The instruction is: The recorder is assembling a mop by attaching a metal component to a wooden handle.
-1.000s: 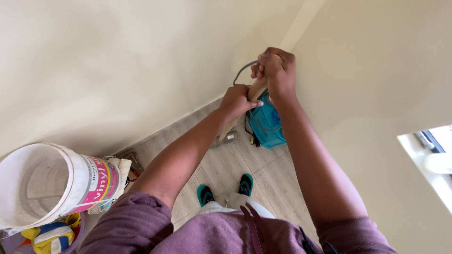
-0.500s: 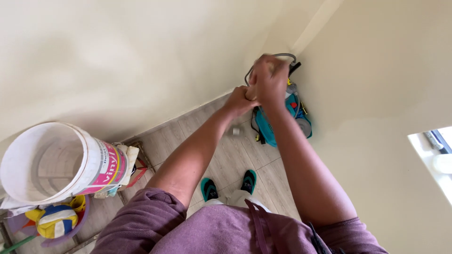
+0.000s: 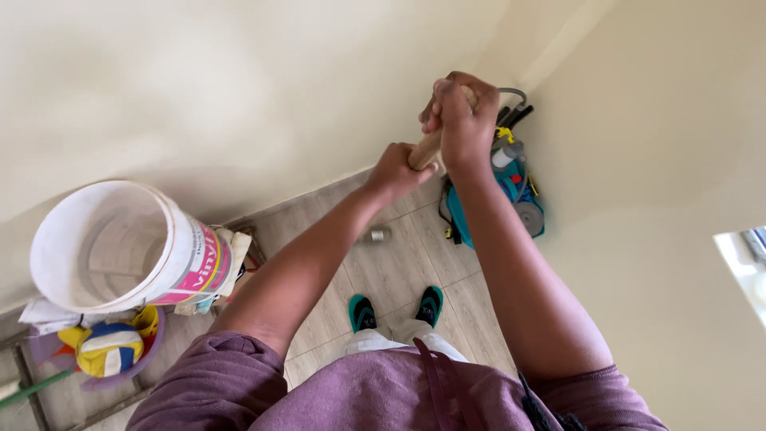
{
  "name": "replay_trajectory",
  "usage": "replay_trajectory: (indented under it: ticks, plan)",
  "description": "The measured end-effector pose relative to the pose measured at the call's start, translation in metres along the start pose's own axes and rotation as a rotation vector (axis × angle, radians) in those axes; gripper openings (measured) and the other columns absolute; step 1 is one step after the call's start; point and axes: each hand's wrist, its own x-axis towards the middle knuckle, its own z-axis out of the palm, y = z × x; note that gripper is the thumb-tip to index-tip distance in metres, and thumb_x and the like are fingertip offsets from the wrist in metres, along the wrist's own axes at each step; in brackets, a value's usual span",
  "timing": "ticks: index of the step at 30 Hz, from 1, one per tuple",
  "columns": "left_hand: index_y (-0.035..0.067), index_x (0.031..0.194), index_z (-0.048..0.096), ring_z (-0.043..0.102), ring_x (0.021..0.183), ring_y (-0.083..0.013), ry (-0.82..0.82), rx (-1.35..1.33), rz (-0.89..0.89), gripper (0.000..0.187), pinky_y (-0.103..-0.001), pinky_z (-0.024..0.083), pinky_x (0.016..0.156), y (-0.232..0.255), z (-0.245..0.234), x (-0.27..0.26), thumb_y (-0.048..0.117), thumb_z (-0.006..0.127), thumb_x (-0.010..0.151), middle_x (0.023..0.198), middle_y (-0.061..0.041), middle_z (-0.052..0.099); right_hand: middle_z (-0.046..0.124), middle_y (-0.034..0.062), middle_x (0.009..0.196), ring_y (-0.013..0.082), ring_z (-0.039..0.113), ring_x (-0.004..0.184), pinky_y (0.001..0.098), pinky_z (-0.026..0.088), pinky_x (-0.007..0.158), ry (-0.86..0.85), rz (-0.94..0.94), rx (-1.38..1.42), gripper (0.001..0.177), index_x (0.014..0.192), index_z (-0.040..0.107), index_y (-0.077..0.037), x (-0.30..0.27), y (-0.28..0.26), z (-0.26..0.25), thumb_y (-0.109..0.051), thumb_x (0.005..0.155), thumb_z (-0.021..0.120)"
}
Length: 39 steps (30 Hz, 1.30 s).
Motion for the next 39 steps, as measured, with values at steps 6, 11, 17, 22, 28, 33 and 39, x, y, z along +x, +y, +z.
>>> replay_trajectory:
  ticks: [6,11,17,22,28,33,39]
  plan:
    - [0.003,0.085,0.072,0.069,0.063,-0.0159,0.114,0.044,-0.051,0.019,-0.037,0.055,0.057,-0.076,-0.037,-0.014,0.022,0.074,0.081,0.071,-0.008,0.074,0.057,0.0041,0.062,0.012,0.057,0.057,0.0294,0.05,0.057,-0.083,0.089,0.0,0.015,0.078,0.057,-0.007,-0.044,0.042,0.045,-0.011,0.092,0.053]
    - [0.001,0.084,0.069,0.066,0.06,-0.0159,0.197,-0.012,-0.066,0.024,-0.037,0.053,0.055,-0.082,-0.048,-0.036,0.023,0.077,0.081,0.07,-0.008,0.071,0.053,0.0052,0.057,0.0115,0.052,0.053,0.0289,0.046,0.052,-0.225,-0.009,-0.095,0.027,0.066,0.052,-0.003,-0.042,0.021,0.083,-0.01,0.092,0.05]
    - [0.0,0.081,0.065,0.06,0.055,-0.0158,0.14,-0.104,-0.178,0.026,-0.037,0.049,0.052,-0.085,-0.062,-0.06,0.023,0.077,0.081,0.066,-0.008,0.064,0.05,0.0042,0.055,0.0119,0.051,0.047,0.0299,0.044,0.046,-0.247,0.102,-0.019,0.029,0.063,0.051,-0.003,-0.024,0.022,0.111,-0.01,0.091,0.05]
    - [0.002,0.076,0.06,0.056,0.054,-0.016,0.189,-0.085,-0.193,0.027,-0.037,0.047,0.051,-0.06,-0.085,-0.075,0.022,0.075,0.085,0.064,-0.007,0.061,0.051,0.0041,0.054,0.0121,0.051,0.046,0.0303,0.044,0.045,-0.266,0.1,0.008,0.029,0.063,0.051,-0.005,-0.025,0.01,0.127,-0.01,0.091,0.053]
    - [0.004,0.075,0.064,0.06,0.053,-0.0136,0.355,-0.082,-0.045,0.014,-0.035,0.049,0.05,-0.08,-0.11,-0.095,0.015,0.069,0.083,0.062,-0.005,0.065,0.053,0.0022,0.054,0.0107,0.051,0.044,0.0296,0.046,0.043,-0.352,0.132,0.034,0.029,0.065,0.053,-0.008,-0.053,0.02,0.152,-0.015,0.093,0.051]
    - [-0.001,0.076,0.067,0.064,0.06,-0.0124,0.479,-0.048,0.069,0.02,-0.033,0.052,0.052,-0.136,-0.113,-0.099,0.015,0.078,0.081,0.067,-0.006,0.07,0.05,0.0032,0.054,0.0093,0.046,0.048,0.0292,0.041,0.044,-0.456,-0.039,-0.033,0.025,0.063,0.051,-0.009,-0.07,0.052,0.166,-0.008,0.088,0.048]
    - [0.004,0.083,0.067,0.062,0.051,-0.0138,0.334,-0.213,-0.272,0.017,-0.034,0.056,0.049,-0.095,-0.096,-0.102,0.018,0.076,0.081,0.066,-0.009,0.068,0.047,0.0029,0.051,0.0109,0.042,0.042,0.031,0.039,0.039,-0.383,0.163,-0.016,0.028,0.059,0.048,-0.01,-0.03,0.04,0.16,-0.008,0.087,0.047]
